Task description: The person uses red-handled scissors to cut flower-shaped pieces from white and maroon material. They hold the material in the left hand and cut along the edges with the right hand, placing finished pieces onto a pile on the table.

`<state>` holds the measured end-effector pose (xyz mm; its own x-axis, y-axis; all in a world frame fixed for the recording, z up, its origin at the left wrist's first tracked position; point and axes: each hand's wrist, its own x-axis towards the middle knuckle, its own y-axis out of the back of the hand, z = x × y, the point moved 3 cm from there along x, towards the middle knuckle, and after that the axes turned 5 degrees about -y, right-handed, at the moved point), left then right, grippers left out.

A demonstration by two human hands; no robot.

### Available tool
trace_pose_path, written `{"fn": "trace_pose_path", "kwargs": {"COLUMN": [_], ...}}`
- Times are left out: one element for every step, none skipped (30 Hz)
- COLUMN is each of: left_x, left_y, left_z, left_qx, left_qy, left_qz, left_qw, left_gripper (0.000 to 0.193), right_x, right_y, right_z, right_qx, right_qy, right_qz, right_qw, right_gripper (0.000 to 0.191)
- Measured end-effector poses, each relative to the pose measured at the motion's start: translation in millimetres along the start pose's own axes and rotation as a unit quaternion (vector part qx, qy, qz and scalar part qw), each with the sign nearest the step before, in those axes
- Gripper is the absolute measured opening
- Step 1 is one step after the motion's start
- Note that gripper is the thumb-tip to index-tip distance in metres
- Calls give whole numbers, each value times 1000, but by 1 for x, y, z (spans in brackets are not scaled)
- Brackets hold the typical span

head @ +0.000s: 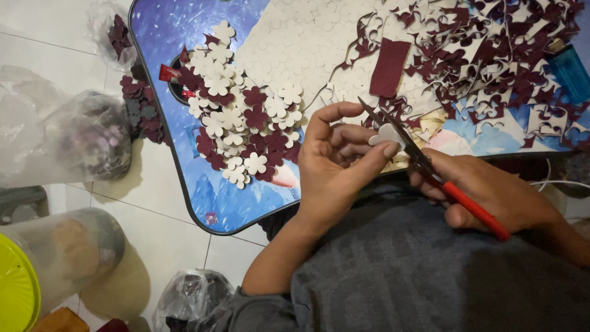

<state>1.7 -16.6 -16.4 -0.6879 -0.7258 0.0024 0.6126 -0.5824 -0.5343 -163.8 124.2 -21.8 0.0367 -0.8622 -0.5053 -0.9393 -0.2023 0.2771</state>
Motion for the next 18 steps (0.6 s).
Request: {"fn": "trace_pose_path", "kwargs": {"left_x": [0, 0, 1, 2, 2, 3, 3, 3, 4, 4, 4, 5, 5, 5, 5, 5, 6, 5], "left_y": [1, 1, 1, 2, 2, 3, 2, 3, 4, 4, 4, 5, 5, 5, 6, 6, 7, 8], "left_z": [1, 2, 2, 3, 5, 6, 7, 8, 9, 9, 9, 9, 9, 9, 8, 8, 8, 8], "left_qx": [-7, -7, -7, -6, -5, -3, -1, 5, 10, 16, 14, 13, 10, 11, 11, 11, 16, 21], "left_qy": [6, 9, 11, 14, 16, 18, 20, 23, 26, 28, 28, 27, 27, 27, 26, 25, 21, 18], "left_qz": [4, 6, 7, 8, 6, 4, 2, 5, 9, 13, 16, 17, 19, 21, 23, 26, 26, 25], "left_qw": [1000, 1000, 1000, 1000, 1000, 1000, 1000, 1000, 1000, 999, 999, 999, 999, 999, 999, 999, 999, 999], "left_gripper": [56, 57, 58, 59, 59, 60, 60, 61, 62, 63, 63, 63, 63, 64, 64, 64, 63, 62], "right_x": [0, 0, 0, 0, 0, 0, -1, -1, 0, -1, -1, -1, -1, -2, -3, -2, 0, 0], "right_y": [0, -1, -1, -1, 0, 0, 1, 0, 0, 0, 0, -1, -1, -1, -1, -1, 0, 0], "right_z": [1, 1, 1, 2, 3, 3, 4, 5, 7, 9, 11, 14, 14, 15, 16, 17, 18, 19], "right_qx": [3, 6, 9, 9, 10, 10, 10, 9, 9, 9, 9, 9, 11, 15, 18, 14, 9, 5], "right_qy": [1, 3, 4, -5, -14, -23, -29, -35, -40, -47, -54, -61, -41, -22, -3, -10, -18, -26], "right_qz": [-7, -14, -21, -19, -16, -13, -12, -13, -14, -11, -8, -5, -10, -14, -19, -17, -16, -14], "right_qw": [1000, 1000, 1000, 1000, 1000, 1000, 999, 999, 999, 999, 998, 998, 999, 1000, 1000, 1000, 1000, 1000], "right_gripper": [108, 106, 104, 103, 102, 101, 101, 100, 100, 100, 99, 99, 98, 96, 95, 95, 94, 94]}}
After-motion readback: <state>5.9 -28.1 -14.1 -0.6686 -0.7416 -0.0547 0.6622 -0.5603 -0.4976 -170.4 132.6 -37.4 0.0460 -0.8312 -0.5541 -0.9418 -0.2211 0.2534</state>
